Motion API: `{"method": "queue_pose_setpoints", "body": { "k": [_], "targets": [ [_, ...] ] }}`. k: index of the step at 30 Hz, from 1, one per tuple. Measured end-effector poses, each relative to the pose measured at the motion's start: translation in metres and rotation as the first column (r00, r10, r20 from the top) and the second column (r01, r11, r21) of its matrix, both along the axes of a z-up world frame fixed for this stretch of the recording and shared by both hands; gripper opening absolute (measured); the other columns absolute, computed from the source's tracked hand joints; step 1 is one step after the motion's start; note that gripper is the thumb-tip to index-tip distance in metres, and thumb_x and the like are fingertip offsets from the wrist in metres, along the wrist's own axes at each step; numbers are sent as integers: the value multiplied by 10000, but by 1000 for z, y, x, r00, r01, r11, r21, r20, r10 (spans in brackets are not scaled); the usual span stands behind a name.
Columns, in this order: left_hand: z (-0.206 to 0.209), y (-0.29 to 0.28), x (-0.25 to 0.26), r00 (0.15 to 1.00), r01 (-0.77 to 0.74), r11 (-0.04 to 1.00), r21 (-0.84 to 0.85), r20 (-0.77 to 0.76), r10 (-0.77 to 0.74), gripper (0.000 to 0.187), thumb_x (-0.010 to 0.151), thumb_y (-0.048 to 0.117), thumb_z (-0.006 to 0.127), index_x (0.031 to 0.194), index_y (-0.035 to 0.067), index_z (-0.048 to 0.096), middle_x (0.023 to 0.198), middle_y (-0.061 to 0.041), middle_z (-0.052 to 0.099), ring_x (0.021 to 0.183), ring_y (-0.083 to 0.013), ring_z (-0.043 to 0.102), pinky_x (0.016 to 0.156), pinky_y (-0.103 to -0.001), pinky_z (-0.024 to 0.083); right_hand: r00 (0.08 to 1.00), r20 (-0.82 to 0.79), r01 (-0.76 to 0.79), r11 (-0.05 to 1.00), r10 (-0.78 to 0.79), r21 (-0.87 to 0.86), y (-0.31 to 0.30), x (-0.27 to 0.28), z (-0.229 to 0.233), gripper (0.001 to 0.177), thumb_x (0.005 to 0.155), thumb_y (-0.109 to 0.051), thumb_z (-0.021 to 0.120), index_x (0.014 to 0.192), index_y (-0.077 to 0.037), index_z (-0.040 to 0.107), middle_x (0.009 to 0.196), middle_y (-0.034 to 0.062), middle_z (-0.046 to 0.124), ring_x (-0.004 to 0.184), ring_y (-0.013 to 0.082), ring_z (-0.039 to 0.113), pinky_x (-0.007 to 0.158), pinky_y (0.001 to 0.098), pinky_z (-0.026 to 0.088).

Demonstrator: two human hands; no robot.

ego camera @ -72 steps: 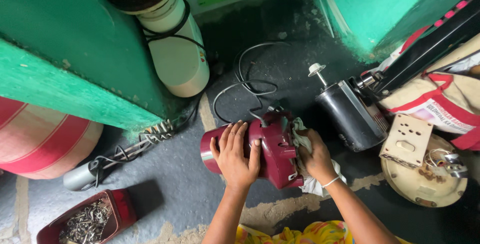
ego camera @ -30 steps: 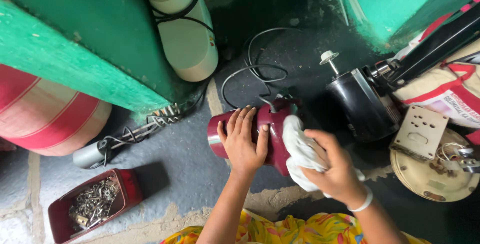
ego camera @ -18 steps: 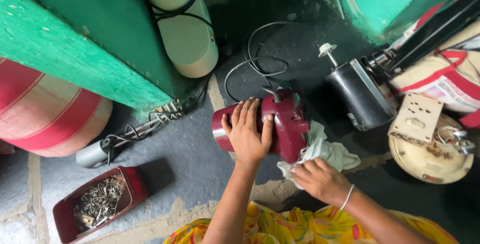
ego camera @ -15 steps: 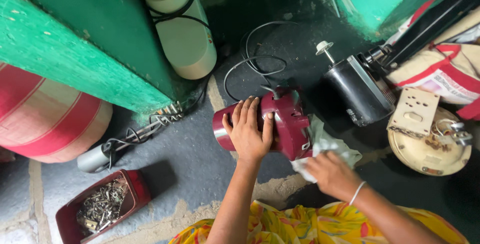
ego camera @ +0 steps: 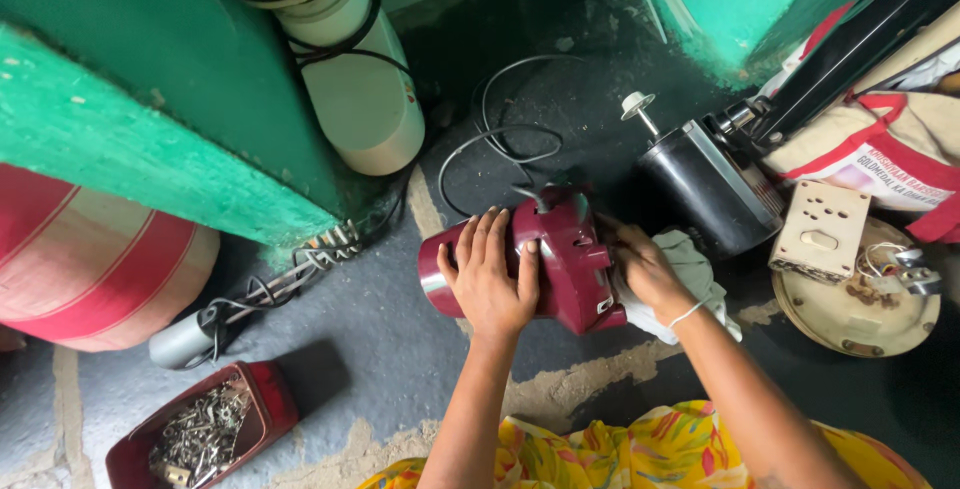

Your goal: The person wipes a maroon blender jar and its power cord with a white cloth while sitting on the floor. They then pick up a white appliance base and wipe it with the same cloth.

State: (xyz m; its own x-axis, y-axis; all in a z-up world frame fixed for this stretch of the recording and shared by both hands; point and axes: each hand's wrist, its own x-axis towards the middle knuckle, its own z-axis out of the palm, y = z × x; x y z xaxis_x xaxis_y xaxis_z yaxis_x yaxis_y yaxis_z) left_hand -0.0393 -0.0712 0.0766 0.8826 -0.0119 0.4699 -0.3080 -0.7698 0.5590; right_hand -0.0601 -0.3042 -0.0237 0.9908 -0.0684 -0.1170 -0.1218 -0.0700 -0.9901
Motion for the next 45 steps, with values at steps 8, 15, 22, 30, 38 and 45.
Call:
{"method": "queue_pose_setpoints", "body": {
  "k": [8, 15, 22, 30, 38, 45],
  "targets": [
    [1, -1, 1, 1000, 1, 1000, 9, -24, -1, 516, 942, 424, 597, 1342, 100, 639, 1407, -73, 642, 1373, -286, 534, 1186, -581, 219, 975, -181, 167, 961, -128, 219, 17, -3, 19, 508, 932, 11, 464, 1425, -69, 560, 1230, 66, 661, 1118, 158, 617, 969, 291, 494],
    [1, -4, 2, 999, -10, 1000, 27, -35, 11, 511, 944, 421, 590, 1342, 104, 636, 1409, -66, 640, 1377, -284, 529, 1192, -577, 209, 976, -204, 137, 951, -81, 276, 12, 8, 22, 582, 859, 50, 445, 1423, -35, 560, 1167, 99, 643, 1064, 186, 607, 949, 295, 491],
    [0, -2, 0, 999, 3, 999, 36, -35, -2, 507, 961, 425, 578, 1350, 103, 628, 1415, -67, 636, 1374, -283, 532, 1191, -561, 222, 998, -26, -54, 997, 53, -49, 2, 8, 31, 611, 865, -76, 614, 1458, -58, 471, 1323, 147, 619, 1239, 272, 586, 1050, 373, 468],
    [1, -2, 1, 1000, 11, 999, 42, -29, -10, 504, 963, 420, 579, 1350, 101, 626, 1416, -68, 636, 1380, -290, 526, 1189, -563, 220, 921, -383, -387, 261, 66, -884, -20, -33, 59, 1282, 506, -362, 991, 1600, -216, 340, 1556, 215, 377, 1369, 441, 429, 1016, 559, 422],
    [2, -2, 0, 1000, 7, 1000, 27, -24, -6, 505, 951, 414, 595, 1346, 102, 630, 1407, -73, 637, 1368, -287, 530, 1187, -569, 215, 957, -207, 192, 979, -203, -74, -31, -3, 55, 795, 768, -115, 746, 1503, -129, 445, 1276, 151, 663, 1146, 311, 657, 946, 411, 547],
    [5, -3, 1, 1000, -5, 1000, 18, -17, 5, 499, 941, 408, 599, 1329, 97, 637, 1388, -68, 646, 1359, -291, 535, 1179, -577, 214, 973, 228, -30, 999, 20, 40, 47, -2, 106, 802, 818, -113, 772, 1522, -34, 396, 1452, 173, 527, 1335, 288, 503, 1101, 390, 397]
  ]
}}
